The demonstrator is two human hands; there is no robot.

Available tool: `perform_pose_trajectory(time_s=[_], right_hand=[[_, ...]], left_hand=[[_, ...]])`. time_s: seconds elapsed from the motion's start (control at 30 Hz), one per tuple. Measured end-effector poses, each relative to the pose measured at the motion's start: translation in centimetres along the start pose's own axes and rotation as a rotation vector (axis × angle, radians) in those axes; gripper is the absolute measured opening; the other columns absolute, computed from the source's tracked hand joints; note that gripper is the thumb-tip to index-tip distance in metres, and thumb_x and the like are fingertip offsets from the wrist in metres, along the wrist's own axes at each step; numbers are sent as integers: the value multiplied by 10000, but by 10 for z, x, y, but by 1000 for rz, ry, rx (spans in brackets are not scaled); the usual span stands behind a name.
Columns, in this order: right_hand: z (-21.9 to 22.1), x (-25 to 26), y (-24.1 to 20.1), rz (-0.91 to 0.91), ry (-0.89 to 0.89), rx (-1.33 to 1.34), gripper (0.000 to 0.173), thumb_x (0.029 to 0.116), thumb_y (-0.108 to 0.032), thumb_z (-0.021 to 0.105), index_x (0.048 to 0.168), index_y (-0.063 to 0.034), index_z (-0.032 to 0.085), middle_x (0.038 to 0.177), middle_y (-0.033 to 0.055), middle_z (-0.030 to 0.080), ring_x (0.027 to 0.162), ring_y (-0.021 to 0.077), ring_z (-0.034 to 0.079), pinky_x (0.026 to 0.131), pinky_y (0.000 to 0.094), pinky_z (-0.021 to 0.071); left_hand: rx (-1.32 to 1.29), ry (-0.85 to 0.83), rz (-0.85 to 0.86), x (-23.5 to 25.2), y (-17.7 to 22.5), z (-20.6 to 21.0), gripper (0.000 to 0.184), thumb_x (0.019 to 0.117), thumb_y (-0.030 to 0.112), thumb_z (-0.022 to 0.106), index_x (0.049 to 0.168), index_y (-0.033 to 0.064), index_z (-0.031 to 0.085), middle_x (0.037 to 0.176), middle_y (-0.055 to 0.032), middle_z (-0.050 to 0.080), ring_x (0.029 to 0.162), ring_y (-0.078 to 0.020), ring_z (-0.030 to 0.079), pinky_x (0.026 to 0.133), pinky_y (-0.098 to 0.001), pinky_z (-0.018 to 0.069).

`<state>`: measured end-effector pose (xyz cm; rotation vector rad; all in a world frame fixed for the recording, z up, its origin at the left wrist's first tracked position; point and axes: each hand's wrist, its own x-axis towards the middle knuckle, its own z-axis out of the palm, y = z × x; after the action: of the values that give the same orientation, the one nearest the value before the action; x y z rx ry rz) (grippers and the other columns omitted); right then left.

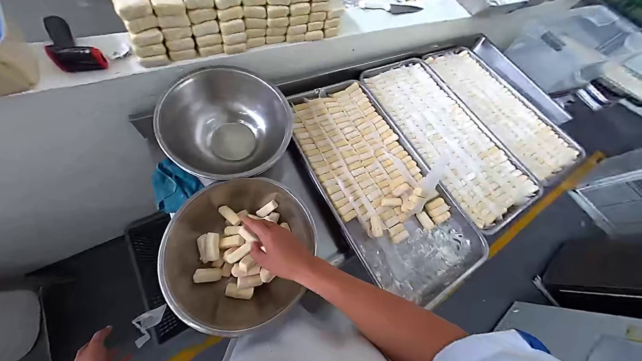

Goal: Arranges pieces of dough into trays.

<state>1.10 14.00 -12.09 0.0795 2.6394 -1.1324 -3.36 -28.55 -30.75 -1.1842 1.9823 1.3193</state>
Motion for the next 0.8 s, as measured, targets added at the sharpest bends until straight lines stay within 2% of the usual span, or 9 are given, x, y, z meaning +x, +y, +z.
perform_pose_trajectory(time_s=[0.07, 0.17, 0.23, 0.33, 0.43, 0.5, 0.63, 0.73, 0.8], right_hand=[[-14, 2, 1, -9, 11, 6, 565, 1071, -254, 548, 1588, -103, 376, 1460, 171, 560, 1307, 317, 583, 1075, 523, 482], [-45, -17, 44, -33, 245, -55, 402, 1054, -232, 571, 1434, -104, 596, 1423, 109, 611, 1317, 253, 585, 1099, 481, 484], [-85, -47, 97, 93, 422, -121, 348, 1014, -159, 601, 1351, -96, 654, 1400, 106, 623, 1314, 253, 583, 1103, 469, 484], [-152, -95, 195, 423, 488, -260, 562, 897, -112, 741, 1430, -49, 576, 1510, 232, 489, 1402, 425, 459, 1124, 627, 401], [-181, -124, 273, 605, 322, -387, 919, 764, -96, 862, 1564, -86, 410, 1566, 309, 364, 1458, 521, 321, 1139, 716, 292], [-187, -138, 289, 645, 280, -438, 988, 735, -95, 882, 1583, -115, 376, 1431, 320, 489, 1331, 536, 461, 1049, 715, 395], [-179, -175, 302, 705, 290, -367, 668, 873, -285, 824, 1422, -46, 527, 1228, 288, 639, 1079, 492, 650, 884, 686, 518], [-158, -197, 331, 643, 309, -332, 428, 932, -276, 763, 1275, -40, 665, 1295, 230, 615, 1176, 428, 616, 949, 628, 521], [-162, -199, 320, 625, 406, -151, 350, 962, -225, 734, 1238, -14, 686, 1217, 218, 669, 1104, 387, 661, 954, 617, 520]], left_hand=[[-18, 14, 54, 0, 14, 2, 706, 1054, 444, 455, 1616, 112, 186, 1609, -266, 281, 1378, -438, 443, 996, -621, 474], [-66, -33, 253, -22, 45, 2, 621, 1080, 329, 418, 1609, 87, 199, 1575, -248, 317, 1335, -379, 484, 990, -562, 494], [-129, -68, 398, -46, 64, 4, 557, 1090, 284, 385, 1585, 76, 236, 1515, -209, 403, 1254, -296, 558, 944, -479, 530], [-224, -127, 554, -98, 90, 20, 502, 1100, 231, 362, 1562, 62, 261, 1395, -146, 543, 1115, -180, 652, 866, -367, 568], [-208, -174, 681, -153, 111, 56, 480, 1072, 180, 381, 1518, 20, 304, 1257, -107, 643, 1008, -144, 705, 813, -334, 600], [-154, -202, 793, -179, 120, 83, 478, 1042, 168, 427, 1479, -18, 372, 1210, -99, 672, 1017, -122, 690, 826, -310, 584], [-85, -130, 1029, -206, 127, 120, 454, 979, 81, 492, 1388, -110, 444, 1127, -97, 689, 992, -44, 674, 848, -217, 558], [24, -34, 1144, -223, 125, 127, 477, 960, 37, 526, 1386, -165, 450, 1356, -304, 559, 1247, -197, 577, 1044, -291, 470], [17, -55, 1188, -236, 127, 131, 475, 955, 45, 519, 1373, -169, 442, 1325, -273, 579, 1213, -146, 594, 1020, -253, 486]])
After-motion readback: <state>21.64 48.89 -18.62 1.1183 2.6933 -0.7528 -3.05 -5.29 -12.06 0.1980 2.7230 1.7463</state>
